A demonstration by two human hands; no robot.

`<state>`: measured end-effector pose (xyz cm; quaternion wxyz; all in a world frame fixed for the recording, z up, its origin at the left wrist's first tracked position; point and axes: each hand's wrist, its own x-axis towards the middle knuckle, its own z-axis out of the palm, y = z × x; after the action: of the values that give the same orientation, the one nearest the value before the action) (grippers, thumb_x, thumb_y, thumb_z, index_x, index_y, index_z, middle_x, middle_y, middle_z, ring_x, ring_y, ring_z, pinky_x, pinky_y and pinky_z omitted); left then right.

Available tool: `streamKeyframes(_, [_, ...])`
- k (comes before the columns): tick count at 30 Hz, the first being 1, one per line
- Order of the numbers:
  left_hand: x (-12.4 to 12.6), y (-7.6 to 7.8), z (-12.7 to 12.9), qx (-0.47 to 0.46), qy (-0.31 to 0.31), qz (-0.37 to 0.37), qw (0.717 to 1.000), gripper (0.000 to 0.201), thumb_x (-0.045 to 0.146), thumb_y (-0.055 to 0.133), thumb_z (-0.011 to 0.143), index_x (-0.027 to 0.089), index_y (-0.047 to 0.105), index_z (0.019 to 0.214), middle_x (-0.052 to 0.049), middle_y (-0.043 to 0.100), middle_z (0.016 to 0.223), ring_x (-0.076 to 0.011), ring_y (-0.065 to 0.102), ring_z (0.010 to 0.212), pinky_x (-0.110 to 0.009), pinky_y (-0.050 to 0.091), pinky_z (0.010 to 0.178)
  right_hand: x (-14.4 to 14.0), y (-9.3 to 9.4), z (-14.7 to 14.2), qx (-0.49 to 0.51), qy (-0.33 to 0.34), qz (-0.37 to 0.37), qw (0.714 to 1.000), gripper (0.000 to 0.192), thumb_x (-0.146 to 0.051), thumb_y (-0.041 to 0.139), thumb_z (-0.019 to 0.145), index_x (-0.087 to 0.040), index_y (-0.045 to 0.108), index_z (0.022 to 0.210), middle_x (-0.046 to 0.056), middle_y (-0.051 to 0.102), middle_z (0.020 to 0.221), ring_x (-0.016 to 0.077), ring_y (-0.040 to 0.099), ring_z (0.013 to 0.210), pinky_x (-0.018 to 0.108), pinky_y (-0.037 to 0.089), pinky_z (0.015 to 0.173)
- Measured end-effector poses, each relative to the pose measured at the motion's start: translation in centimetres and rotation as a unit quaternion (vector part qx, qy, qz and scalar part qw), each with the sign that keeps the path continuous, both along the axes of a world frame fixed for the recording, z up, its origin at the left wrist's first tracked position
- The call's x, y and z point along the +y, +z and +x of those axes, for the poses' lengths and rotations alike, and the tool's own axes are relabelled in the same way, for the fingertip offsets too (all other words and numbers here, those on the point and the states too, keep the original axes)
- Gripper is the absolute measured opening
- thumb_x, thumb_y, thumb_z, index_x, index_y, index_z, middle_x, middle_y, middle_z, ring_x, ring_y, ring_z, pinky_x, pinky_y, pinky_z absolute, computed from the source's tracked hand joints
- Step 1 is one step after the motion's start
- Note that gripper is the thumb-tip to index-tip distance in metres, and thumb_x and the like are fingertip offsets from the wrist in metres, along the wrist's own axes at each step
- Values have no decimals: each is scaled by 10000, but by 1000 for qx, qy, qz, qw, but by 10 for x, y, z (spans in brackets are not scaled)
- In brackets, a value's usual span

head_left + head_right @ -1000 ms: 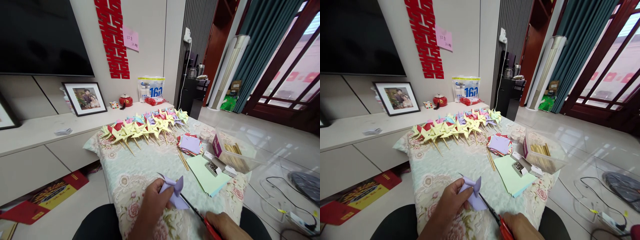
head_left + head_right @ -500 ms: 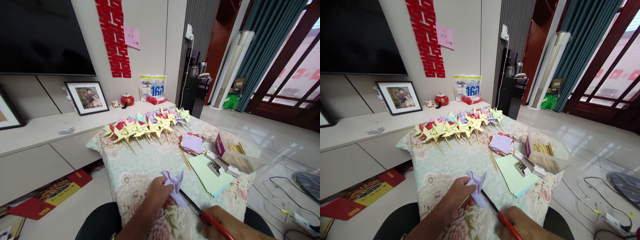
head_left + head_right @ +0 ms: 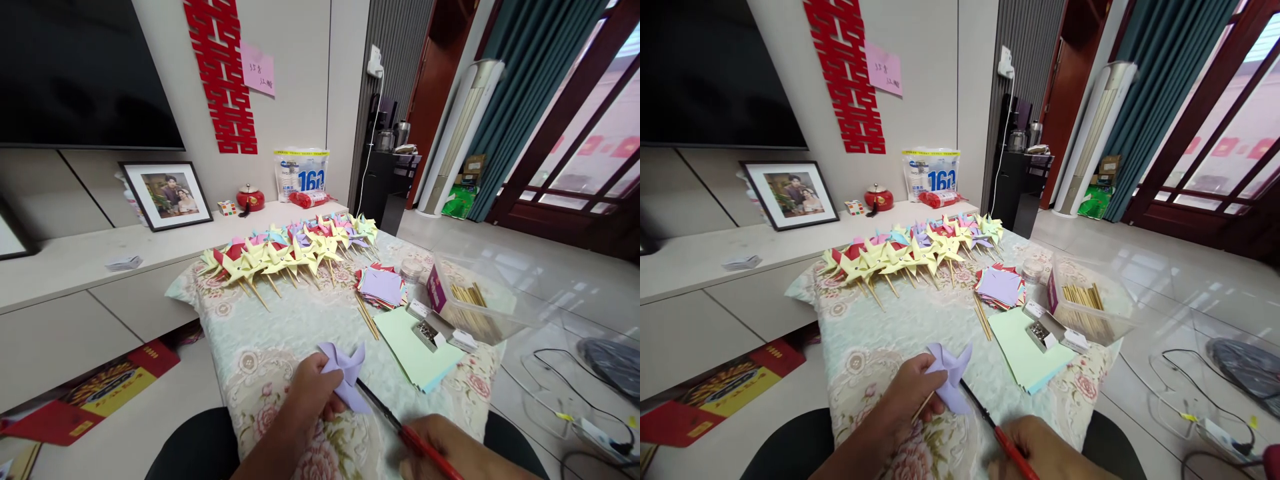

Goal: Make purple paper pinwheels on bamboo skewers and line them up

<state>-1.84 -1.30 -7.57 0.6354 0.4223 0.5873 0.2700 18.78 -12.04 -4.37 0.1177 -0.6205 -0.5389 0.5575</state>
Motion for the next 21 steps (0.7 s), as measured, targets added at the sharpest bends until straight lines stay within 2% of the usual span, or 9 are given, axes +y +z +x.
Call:
streamKeyframes(4, [0,17,-18,-117,51,6,992,174,286,682,687,172,566,751,39,587,501,-77,478,386,-152,266,359,6,24,6,-151,31,83,985,349,-509,675,774,-182,558,734,-17,537,659,125,459,592,239,328,533])
streamKeyframes(7, [1,38,-31,-193,128,9,973,268,281,751,629,187,560,792,53,598,554,-67,491,427,-142,304,390,17,41,3,-311,41,135,940,237,-406,605,825,-172,606,794,79,672,794,197,570,677,284,364,601])
streamKeyframes(10, [-2,59,-32,-233,177,21,956,300,232,786,586,186,575,795,48,619,602,-69,505,461,-148,359,425,27,40,-7,-396,64,161,902,230,-332,552,850,-144,654,934,166,716,962,284,660,823,324,406,679])
streamKeyframes(13, [-10,73,-20,-276,178,50,943,235,235,775,613,164,606,760,37,615,597,-60,473,464,-146,356,438,30,29,-19,-402,84,160,898,244,-279,557,846,-124,676,991,193,726,1007,335,695,899,345,445,710])
streamKeyframes(15, [-15,76,-10,-312,205,61,926,218,217,770,623,170,612,765,38,626,627,-65,485,484,-155,372,459,29,22,-25,-416,82,164,891,208,-216,589,812,-134,698,970,190,731,992,338,703,894,341,459,702])
streamKeyframes(17, [-17,78,-2,-329,237,74,911,222,210,780,615,173,596,735,43,611,631,-72,490,505,-167,388,479,26,15,-30,-425,51,221,876,180,-170,580,810,-162,710,933,174,723,980,315,697,880,331,465,703])
streamKeyframes(19, [-18,81,5,-345,258,76,899,242,212,791,602,174,596,740,48,596,637,-86,511,536,-186,419,513,22,4,-37,-366,25,308,878,181,-194,536,853,-202,706,914,140,711,976,278,680,858,322,468,719])
streamKeyframes(21, [-18,86,11,-377,285,67,879,277,208,787,592,181,610,803,44,618,690,-107,564,603,-204,451,561,18,-12,-48,-209,34,344,915,164,-326,550,869,-252,694,893,78,716,933,229,661,807,286,467,725])
